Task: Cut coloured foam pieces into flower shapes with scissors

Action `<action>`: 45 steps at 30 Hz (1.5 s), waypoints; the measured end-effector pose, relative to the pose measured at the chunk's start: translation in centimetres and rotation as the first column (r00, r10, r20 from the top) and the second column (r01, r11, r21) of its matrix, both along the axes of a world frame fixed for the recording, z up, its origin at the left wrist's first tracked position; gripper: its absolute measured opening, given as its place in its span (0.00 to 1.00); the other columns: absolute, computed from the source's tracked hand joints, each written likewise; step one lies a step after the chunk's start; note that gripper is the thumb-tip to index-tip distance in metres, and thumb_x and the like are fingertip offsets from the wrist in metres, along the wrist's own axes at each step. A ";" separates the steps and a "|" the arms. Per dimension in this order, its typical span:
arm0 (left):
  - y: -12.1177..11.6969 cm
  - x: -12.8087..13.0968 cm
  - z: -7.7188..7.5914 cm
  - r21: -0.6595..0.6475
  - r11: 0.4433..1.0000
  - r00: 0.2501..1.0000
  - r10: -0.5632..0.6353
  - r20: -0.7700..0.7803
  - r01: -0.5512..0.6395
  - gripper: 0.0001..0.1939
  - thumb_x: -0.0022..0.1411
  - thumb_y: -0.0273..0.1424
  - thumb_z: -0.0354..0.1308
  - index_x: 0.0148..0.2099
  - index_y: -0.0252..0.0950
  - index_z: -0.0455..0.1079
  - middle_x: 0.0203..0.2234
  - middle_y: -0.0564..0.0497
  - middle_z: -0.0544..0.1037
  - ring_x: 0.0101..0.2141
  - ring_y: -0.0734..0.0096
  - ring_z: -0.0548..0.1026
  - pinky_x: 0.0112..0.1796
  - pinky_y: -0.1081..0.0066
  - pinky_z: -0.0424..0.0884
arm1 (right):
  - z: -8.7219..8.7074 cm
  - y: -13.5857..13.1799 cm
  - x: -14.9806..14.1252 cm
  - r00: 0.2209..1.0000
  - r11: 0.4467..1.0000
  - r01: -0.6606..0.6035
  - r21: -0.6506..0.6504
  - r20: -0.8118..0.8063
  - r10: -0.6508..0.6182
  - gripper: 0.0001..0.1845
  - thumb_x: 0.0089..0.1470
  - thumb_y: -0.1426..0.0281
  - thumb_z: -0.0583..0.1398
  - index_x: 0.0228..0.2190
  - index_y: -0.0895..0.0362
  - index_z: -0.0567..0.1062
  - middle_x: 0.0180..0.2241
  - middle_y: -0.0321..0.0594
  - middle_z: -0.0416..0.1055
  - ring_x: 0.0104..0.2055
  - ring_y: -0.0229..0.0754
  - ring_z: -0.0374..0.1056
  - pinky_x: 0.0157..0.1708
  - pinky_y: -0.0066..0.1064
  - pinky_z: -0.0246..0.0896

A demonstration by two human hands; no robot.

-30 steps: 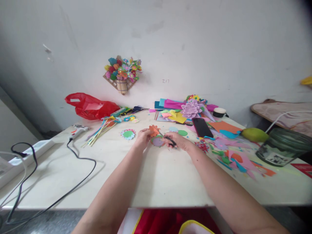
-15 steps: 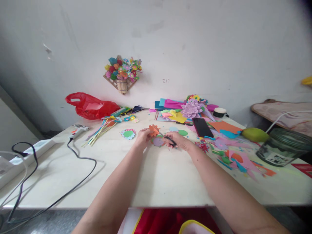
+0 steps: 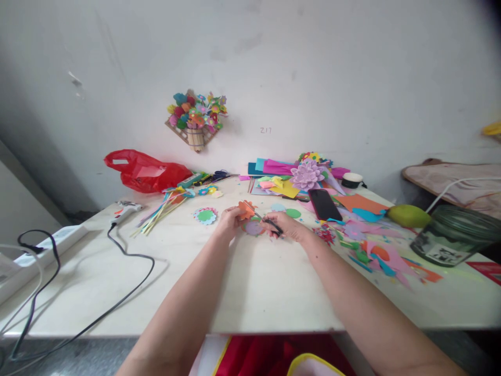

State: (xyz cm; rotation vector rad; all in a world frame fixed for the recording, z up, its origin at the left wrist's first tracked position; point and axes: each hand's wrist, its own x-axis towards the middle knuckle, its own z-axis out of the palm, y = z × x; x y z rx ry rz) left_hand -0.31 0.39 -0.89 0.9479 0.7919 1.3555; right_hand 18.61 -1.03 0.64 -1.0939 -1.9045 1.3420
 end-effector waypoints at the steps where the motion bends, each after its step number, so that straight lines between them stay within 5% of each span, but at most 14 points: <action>1: 0.0 0.0 0.0 -0.003 1.000 1.000 0.001 0.002 -0.001 0.16 0.39 0.26 0.61 0.35 0.30 0.76 0.28 0.45 0.79 0.28 0.67 0.76 0.32 0.70 0.72 | 0.0 0.0 0.0 1.000 1.000 -0.003 0.000 -0.003 0.003 0.15 0.43 0.61 0.64 0.24 0.60 0.69 0.15 0.32 0.66 0.13 0.28 0.57 0.11 0.20 0.46; 23: -0.6 0.3 0.7 -0.064 0.997 0.999 0.033 0.001 -0.033 0.12 0.40 0.24 0.59 0.32 0.30 0.75 0.25 0.46 0.79 0.28 0.67 0.76 0.30 0.70 0.73 | 0.0 0.0 0.0 1.000 0.999 -0.017 0.030 -0.006 0.017 0.15 0.47 0.60 0.61 0.25 0.60 0.69 0.15 0.32 0.66 0.13 0.29 0.58 0.11 0.20 0.46; 45: -1.2 0.8 0.9 -0.011 0.998 0.992 -0.062 0.111 0.063 0.11 0.40 0.24 0.58 0.31 0.29 0.74 0.26 0.46 0.78 0.28 0.67 0.75 0.31 0.67 0.73 | 0.1 -0.5 -0.5 0.987 1.000 0.000 -0.005 -0.162 -0.001 0.16 0.45 0.59 0.61 0.24 0.60 0.68 0.16 0.30 0.63 0.15 0.28 0.55 0.13 0.21 0.46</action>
